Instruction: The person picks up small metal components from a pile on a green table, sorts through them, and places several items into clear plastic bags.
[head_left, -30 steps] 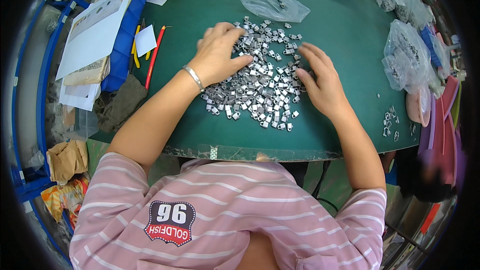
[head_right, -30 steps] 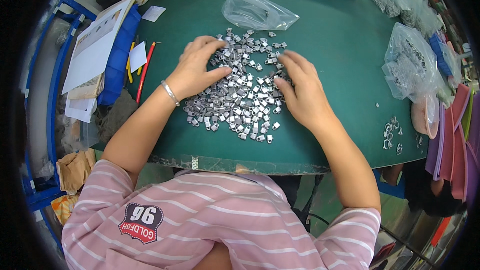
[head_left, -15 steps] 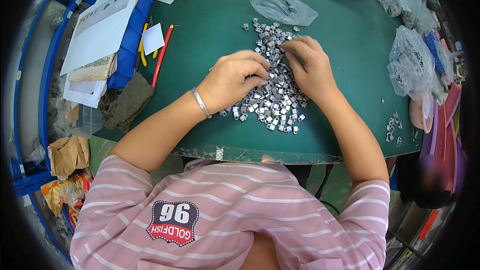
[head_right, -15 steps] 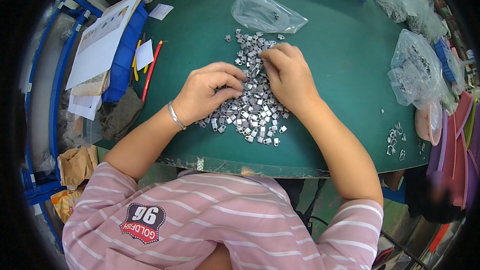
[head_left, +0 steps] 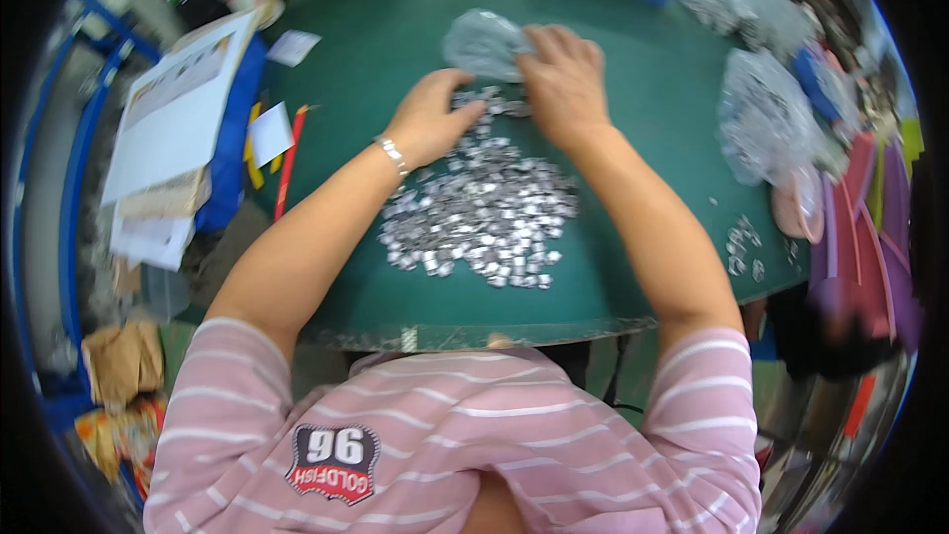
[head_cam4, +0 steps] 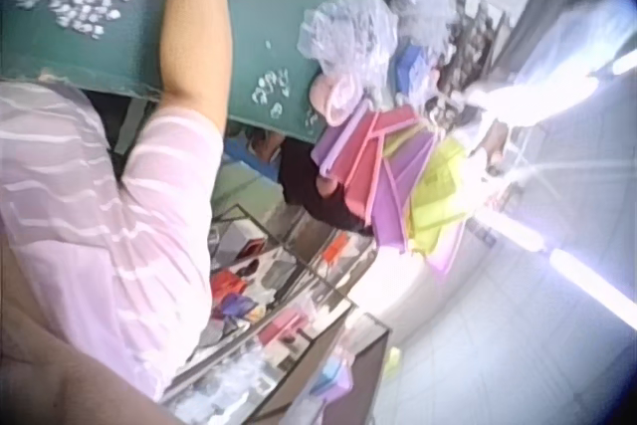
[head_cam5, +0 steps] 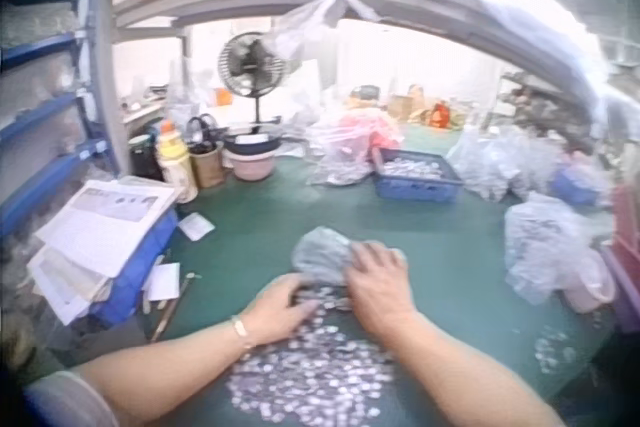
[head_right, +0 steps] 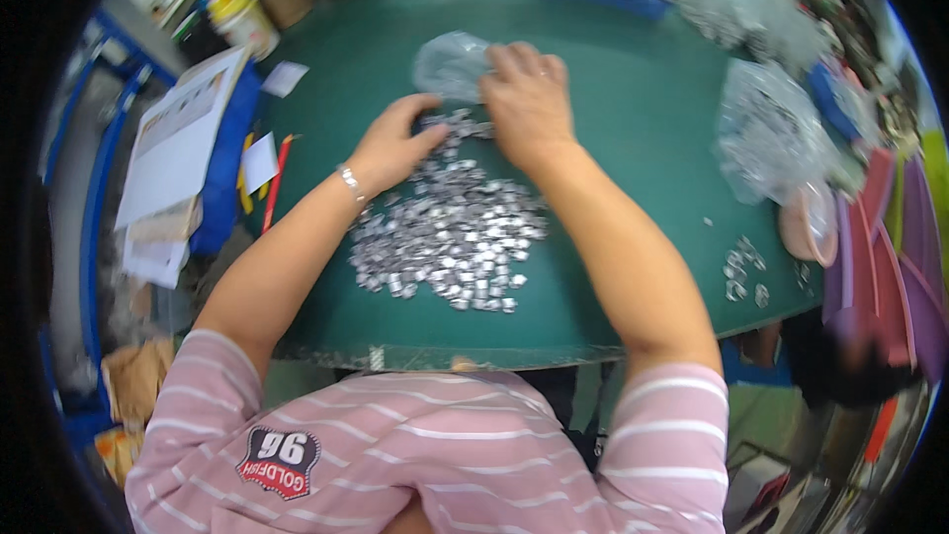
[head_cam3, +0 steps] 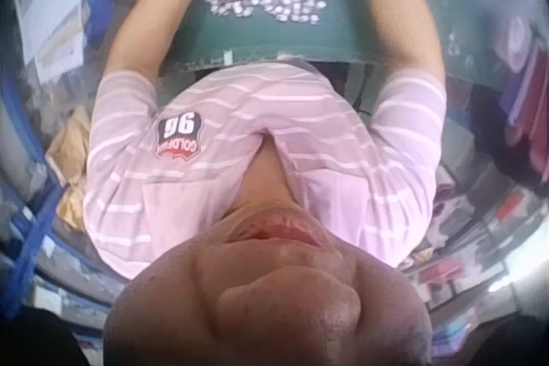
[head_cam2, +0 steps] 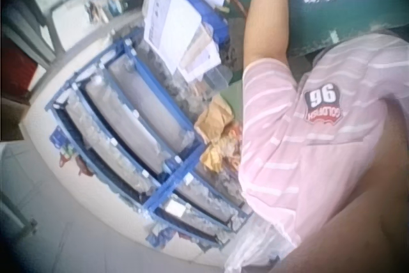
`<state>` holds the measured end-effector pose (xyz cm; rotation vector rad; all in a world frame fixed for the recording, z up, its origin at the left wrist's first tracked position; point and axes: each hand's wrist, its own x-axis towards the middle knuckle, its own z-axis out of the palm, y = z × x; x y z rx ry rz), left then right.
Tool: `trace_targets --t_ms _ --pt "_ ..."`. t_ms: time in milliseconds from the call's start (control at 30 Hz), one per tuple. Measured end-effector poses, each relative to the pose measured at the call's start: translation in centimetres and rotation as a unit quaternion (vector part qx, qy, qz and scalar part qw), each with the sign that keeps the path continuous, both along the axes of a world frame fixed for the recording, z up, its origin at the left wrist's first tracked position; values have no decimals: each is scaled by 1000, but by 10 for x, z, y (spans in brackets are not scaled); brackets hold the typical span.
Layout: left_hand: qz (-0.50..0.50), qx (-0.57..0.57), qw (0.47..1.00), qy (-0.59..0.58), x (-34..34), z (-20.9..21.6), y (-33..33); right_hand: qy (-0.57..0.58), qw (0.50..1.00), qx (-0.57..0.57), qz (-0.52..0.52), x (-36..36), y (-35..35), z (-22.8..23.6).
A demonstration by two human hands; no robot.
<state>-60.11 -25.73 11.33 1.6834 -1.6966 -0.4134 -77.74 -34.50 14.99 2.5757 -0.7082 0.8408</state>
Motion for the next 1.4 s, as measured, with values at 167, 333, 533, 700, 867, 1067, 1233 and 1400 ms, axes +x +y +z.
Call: trace_targets --t_ms 167,333,533,700,867,1067,1233,1400 --pt "176 -36 930 320 -2 8 -18 -108 984 4 140 -4 -9 2" --pt "149 -106 938 296 -13 36 -15 -317 895 289 124 -19 31 12" --pt "20 -412 905 -104 -35 49 10 -402 558 725 37 -7 46 11" --pt "-48 -392 907 -147 -19 36 27 -337 741 581 23 -8 35 -14" --pt "-78 -344 925 -140 -15 39 40 -454 773 419 142 -14 42 -17" --pt "-47 -359 917 -165 -8 34 43 -329 909 169 195 -12 55 0" --pt "-40 -348 922 -164 -7 36 42 -304 918 156 200 -19 57 1" --pt "-42 -369 914 -164 -4 30 43 -299 921 135 212 -23 54 2"
